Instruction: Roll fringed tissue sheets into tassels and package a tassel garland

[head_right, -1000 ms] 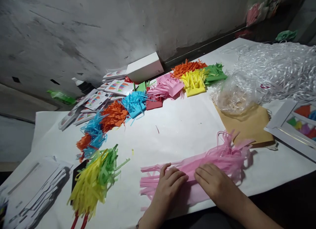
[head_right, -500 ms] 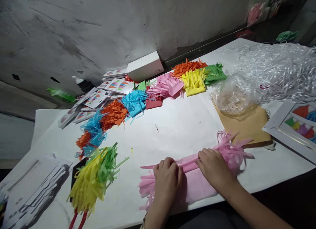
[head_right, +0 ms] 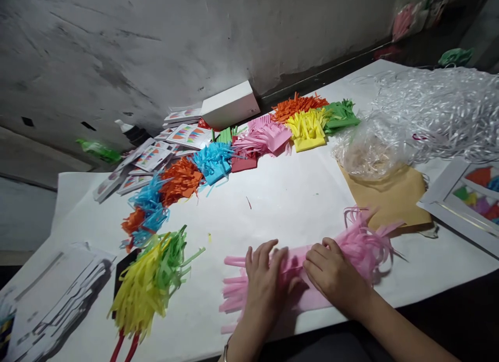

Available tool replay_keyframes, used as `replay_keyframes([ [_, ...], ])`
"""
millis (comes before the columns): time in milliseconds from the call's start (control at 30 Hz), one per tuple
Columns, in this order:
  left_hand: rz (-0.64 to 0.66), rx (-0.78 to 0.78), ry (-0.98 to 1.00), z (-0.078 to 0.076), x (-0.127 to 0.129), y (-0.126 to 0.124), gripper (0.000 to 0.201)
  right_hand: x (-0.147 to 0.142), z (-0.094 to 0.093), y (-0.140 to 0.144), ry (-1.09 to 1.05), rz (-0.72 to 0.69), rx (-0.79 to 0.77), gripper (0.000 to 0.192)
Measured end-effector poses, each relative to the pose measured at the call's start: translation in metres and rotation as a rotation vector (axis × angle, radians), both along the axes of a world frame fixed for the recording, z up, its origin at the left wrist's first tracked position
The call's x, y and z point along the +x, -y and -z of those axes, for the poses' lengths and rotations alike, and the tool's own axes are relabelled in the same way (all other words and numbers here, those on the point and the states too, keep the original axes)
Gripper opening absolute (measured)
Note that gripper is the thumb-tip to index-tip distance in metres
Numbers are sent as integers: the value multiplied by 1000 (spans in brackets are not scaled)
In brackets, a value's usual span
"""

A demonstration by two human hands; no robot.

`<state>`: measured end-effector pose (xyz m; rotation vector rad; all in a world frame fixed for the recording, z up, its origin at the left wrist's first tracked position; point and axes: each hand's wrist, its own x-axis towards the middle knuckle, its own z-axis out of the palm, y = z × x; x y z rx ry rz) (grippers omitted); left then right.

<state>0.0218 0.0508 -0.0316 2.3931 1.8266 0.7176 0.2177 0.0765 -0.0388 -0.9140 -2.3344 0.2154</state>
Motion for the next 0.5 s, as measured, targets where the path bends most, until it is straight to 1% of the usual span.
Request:
replay_keyframes([
  [33, 54, 36, 8, 0, 0, 1, 32, -1, 0, 1, -8, -2, -8, 30],
  [67, 100, 58, 13, 1, 0, 2, 27, -2, 0, 2, -13, -7, -16, 28],
  [133, 143, 72, 34, 2, -1, 3, 21, -4, 1, 4, -13, -27, -28, 26],
  [267, 156, 17, 74, 6, -3, 3, 20, -6, 4, 6, -34, -35, -49, 33],
  [400, 149, -49, 107, 5, -7, 6, 15, -1, 5, 5, -59, -5, -97, 24],
  [500, 154, -101, 90, 2, -7, 8, 23, 3, 3, 4, -40, 32, -112, 22],
])
